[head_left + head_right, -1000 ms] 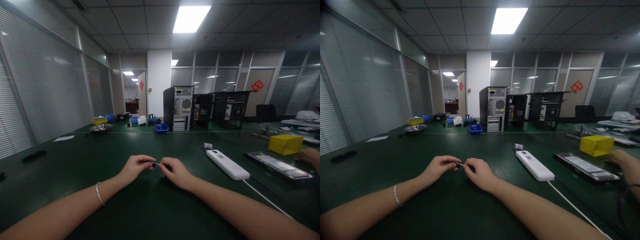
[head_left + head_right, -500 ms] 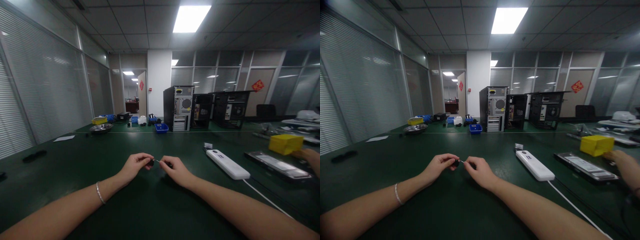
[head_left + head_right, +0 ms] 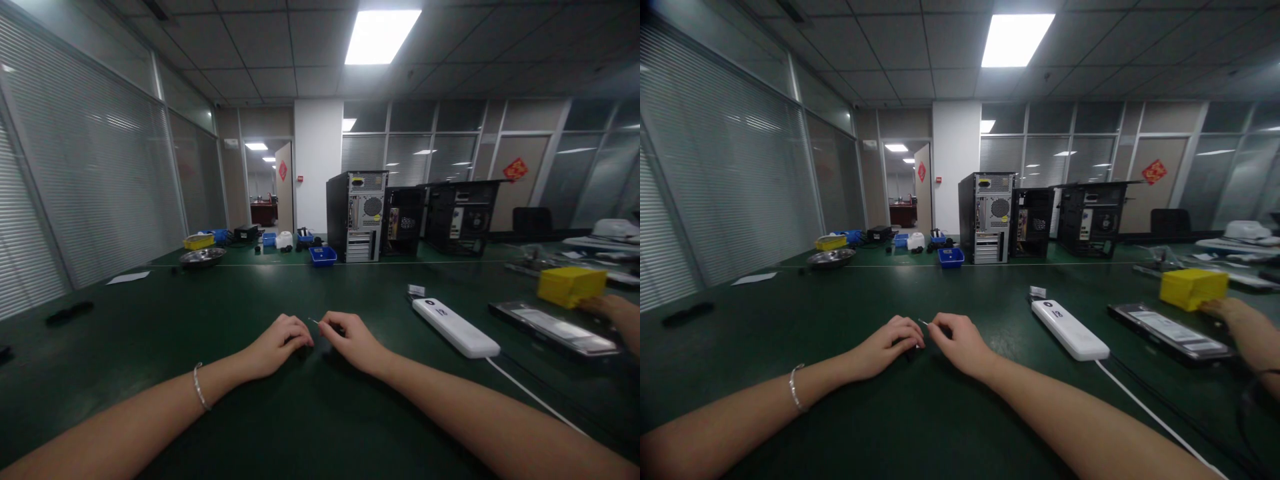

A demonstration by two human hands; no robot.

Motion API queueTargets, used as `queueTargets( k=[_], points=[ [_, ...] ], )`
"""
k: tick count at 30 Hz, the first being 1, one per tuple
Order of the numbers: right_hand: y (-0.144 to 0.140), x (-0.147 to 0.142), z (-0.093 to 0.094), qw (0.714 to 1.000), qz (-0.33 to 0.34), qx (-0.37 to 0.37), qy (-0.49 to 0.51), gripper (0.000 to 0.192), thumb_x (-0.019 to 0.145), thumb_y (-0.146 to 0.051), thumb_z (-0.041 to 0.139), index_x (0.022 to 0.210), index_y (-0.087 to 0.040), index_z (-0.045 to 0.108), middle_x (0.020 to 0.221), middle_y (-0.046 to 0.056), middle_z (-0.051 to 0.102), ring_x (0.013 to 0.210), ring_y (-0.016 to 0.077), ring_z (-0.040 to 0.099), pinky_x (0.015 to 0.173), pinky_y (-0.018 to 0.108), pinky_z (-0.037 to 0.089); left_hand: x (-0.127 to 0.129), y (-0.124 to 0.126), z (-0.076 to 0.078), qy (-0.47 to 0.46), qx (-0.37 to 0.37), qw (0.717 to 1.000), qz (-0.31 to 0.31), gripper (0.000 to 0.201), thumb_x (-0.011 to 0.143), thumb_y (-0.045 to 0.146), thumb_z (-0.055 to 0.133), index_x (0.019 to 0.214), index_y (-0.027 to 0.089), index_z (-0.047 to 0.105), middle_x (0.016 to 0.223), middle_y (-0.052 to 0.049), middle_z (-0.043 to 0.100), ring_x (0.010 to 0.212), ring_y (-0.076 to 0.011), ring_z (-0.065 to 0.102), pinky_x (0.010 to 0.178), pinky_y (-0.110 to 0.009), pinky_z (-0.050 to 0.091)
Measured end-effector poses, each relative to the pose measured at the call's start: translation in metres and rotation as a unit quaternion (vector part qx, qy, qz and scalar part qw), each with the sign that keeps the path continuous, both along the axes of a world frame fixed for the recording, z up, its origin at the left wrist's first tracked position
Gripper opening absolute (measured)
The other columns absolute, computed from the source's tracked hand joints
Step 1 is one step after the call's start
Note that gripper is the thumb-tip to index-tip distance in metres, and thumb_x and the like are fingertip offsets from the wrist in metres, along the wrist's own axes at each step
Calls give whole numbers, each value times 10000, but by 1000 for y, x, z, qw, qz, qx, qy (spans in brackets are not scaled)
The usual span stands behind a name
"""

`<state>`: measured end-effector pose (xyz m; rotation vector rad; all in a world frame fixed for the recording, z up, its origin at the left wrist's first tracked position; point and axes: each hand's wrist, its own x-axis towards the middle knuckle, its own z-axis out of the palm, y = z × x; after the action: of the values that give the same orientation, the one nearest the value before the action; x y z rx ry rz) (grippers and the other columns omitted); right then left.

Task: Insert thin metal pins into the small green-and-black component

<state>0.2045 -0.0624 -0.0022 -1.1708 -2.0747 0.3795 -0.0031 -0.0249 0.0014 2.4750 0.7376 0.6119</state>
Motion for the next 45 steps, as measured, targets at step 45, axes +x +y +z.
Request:
queueTargets(
  k=[45],
  points=[
    [12, -2, 2, 988, -18, -24, -150, 267, 774, -376, 638, 990, -226, 687, 904, 42, 710, 794, 215, 645, 638, 273, 448, -14, 16, 13, 9, -184, 983, -5, 430, 727, 279, 696, 1136, 210, 582, 1061, -47, 584, 988, -222, 538, 862, -363, 427]
  ],
)
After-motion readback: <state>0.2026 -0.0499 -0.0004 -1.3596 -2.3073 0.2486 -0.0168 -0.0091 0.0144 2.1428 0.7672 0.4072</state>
